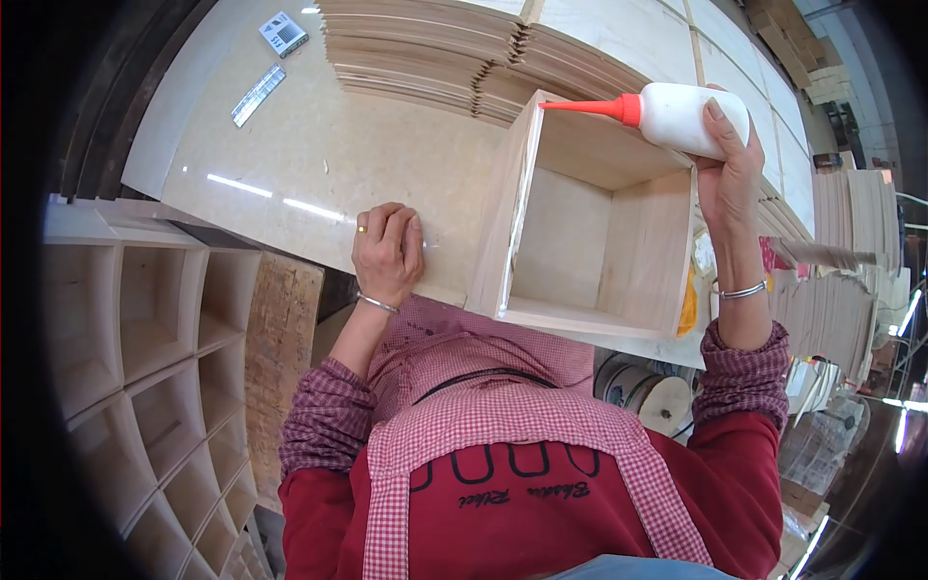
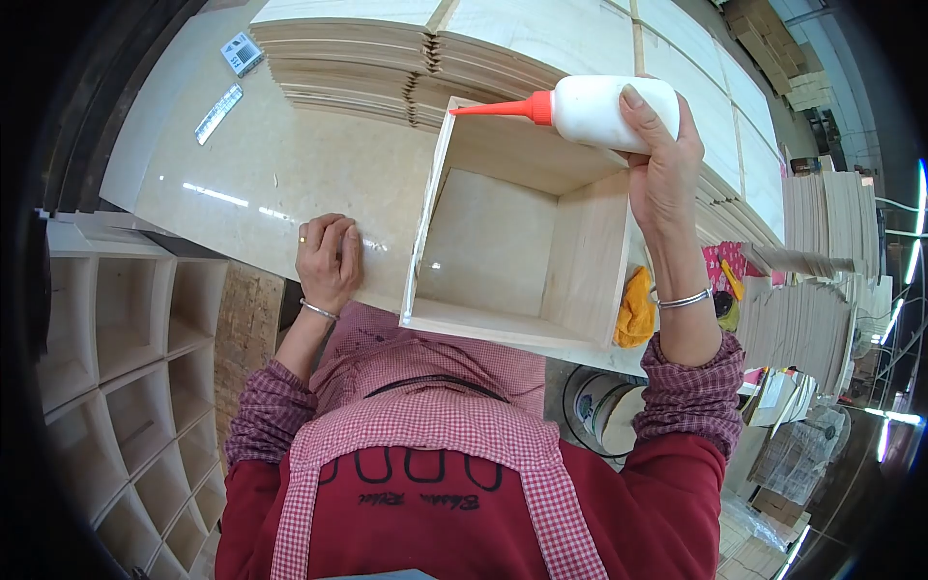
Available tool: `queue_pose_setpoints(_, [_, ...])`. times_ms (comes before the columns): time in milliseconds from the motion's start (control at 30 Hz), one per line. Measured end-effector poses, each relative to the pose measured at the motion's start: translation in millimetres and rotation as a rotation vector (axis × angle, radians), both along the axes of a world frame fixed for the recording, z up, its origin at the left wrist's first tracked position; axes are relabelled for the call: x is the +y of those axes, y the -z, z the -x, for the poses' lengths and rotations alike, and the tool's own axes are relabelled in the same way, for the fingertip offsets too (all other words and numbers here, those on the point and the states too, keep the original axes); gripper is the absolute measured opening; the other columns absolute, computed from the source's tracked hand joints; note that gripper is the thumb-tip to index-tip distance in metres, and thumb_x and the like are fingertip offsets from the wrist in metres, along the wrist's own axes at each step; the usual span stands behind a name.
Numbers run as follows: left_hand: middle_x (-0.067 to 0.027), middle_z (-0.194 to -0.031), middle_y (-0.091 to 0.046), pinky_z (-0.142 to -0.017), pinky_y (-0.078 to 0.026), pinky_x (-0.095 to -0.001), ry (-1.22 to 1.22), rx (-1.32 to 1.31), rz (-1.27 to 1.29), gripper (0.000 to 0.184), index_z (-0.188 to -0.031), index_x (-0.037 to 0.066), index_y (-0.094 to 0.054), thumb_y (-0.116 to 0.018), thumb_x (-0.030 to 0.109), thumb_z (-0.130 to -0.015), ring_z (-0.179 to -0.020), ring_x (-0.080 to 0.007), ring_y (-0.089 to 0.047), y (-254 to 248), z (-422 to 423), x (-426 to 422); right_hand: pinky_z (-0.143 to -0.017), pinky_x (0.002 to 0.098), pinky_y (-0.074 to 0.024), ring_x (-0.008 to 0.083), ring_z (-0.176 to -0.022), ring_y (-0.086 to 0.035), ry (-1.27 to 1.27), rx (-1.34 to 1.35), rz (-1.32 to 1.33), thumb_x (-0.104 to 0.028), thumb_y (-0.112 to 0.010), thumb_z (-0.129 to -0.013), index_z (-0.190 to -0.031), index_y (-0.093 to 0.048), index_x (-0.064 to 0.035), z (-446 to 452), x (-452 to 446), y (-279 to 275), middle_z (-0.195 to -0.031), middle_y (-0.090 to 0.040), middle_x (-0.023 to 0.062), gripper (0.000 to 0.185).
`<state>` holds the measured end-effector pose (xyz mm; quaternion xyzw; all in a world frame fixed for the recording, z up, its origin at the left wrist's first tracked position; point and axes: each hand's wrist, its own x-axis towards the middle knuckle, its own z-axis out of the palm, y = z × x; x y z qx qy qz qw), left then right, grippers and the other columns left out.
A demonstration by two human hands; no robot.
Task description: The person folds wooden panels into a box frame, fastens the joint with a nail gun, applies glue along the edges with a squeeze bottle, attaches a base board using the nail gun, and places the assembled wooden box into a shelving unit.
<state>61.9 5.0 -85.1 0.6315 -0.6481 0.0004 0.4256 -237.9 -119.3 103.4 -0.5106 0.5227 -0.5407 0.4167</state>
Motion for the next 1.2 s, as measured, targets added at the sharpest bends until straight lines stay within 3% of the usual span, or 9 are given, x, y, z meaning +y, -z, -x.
queue_pose_setpoints(433, [-0.007, -0.096, -0.061, -0.066, -0.047, -0.0322, -0.002, -0.01, -0.011, 0.012, -0.09, 0.006, -0.065, -0.064, 0.003, -0.079, -0.078, -0.0245, -0.055, 1, -3, -1, -0.083, 0.0316, -0.0533, 0.0282, -0.104, -0.057, 0.056, 0.002, 0.028, -0.019, -0.064, -0.089, -0.125, -0.052, 0.0006, 1, 1, -1, -0.114, -0.054, 0.0179, 0.043])
queue_pose_setpoints(1200, [-0.0077, -0.097, -0.061, -0.071, -0.046, -0.0322, 0.045, -0.068, -0.051, 0.011, -0.094, 0.006, -0.064, -0.062, 0.004, -0.084, -0.083, -0.024, -0.055, 0, -22, -1, -0.085, 0.0334, -0.0533, 0.0279, -0.105, -0.057, 0.318, -0.026, 0.003, -0.018, -0.066, -0.087, -0.127, -0.047, 0.0039, 101, 40, -1, -0.117, -0.054, 0.0191, 0.049])
